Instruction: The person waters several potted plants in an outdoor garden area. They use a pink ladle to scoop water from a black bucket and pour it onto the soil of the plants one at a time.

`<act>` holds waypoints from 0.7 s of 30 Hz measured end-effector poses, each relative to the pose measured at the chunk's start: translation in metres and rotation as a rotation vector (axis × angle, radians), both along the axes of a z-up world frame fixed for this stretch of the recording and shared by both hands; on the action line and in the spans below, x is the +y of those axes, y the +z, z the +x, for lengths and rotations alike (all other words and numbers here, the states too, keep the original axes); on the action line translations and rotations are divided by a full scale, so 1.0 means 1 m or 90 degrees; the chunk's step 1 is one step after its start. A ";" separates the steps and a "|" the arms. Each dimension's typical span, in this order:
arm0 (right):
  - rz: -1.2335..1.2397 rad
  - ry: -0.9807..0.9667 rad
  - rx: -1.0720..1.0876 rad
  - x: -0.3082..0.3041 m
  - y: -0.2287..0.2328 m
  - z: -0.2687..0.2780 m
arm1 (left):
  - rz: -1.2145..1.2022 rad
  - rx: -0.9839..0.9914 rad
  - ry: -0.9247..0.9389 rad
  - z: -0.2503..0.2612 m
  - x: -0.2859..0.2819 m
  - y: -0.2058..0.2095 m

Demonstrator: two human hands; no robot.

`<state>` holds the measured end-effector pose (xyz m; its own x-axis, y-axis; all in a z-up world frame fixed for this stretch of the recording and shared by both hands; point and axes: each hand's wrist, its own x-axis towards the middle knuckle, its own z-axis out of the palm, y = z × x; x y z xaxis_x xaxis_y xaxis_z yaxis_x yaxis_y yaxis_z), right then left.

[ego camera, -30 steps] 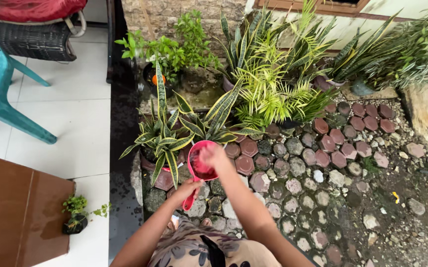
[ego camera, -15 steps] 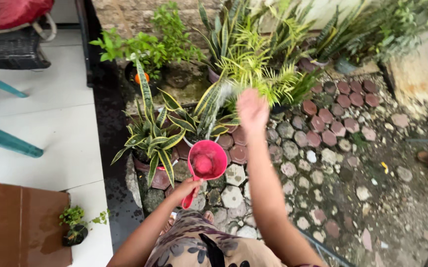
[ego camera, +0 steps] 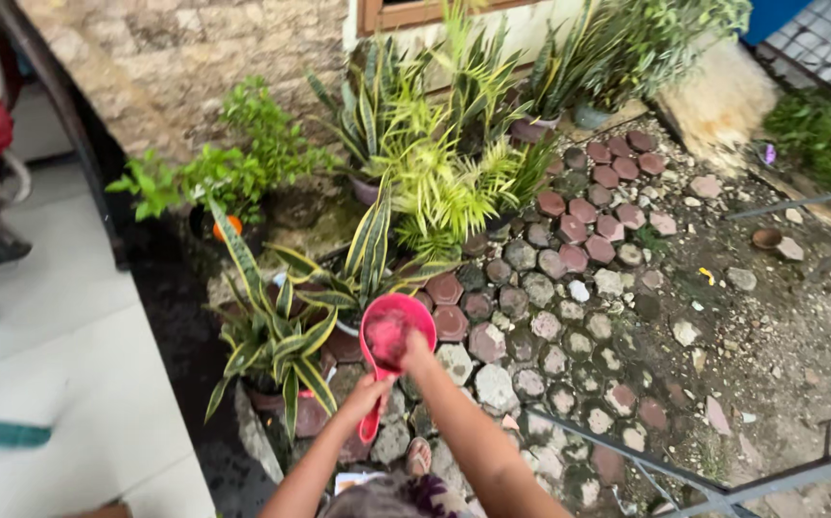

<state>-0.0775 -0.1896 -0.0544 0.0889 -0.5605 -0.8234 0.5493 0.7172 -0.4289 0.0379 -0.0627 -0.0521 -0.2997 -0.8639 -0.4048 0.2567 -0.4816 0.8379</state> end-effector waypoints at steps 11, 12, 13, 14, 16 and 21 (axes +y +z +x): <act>-0.218 -0.125 -0.679 -0.118 0.140 0.033 | 0.062 0.027 0.017 0.004 -0.059 -0.031; -0.372 -0.106 -0.405 -0.143 0.188 0.028 | 0.049 0.019 0.029 0.006 -0.072 -0.027; -0.532 -0.097 -0.640 -0.166 0.230 0.030 | 0.038 0.009 0.047 0.008 -0.079 -0.023; -0.546 -0.134 -0.509 -0.184 0.265 0.027 | 0.045 0.036 0.049 0.009 -0.081 -0.019; -0.544 -0.145 -0.324 -0.216 0.307 0.023 | 0.036 0.085 0.053 0.014 -0.109 -0.002; -0.239 -0.046 -0.225 -0.241 0.201 0.017 | 0.045 0.001 0.105 0.008 -0.161 0.009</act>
<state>-0.0605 -0.4306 0.1467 0.2751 -0.8265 -0.4911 0.7496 0.5042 -0.4287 0.0457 -0.2242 -0.0432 -0.1571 -0.8710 -0.4656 0.3387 -0.4903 0.8030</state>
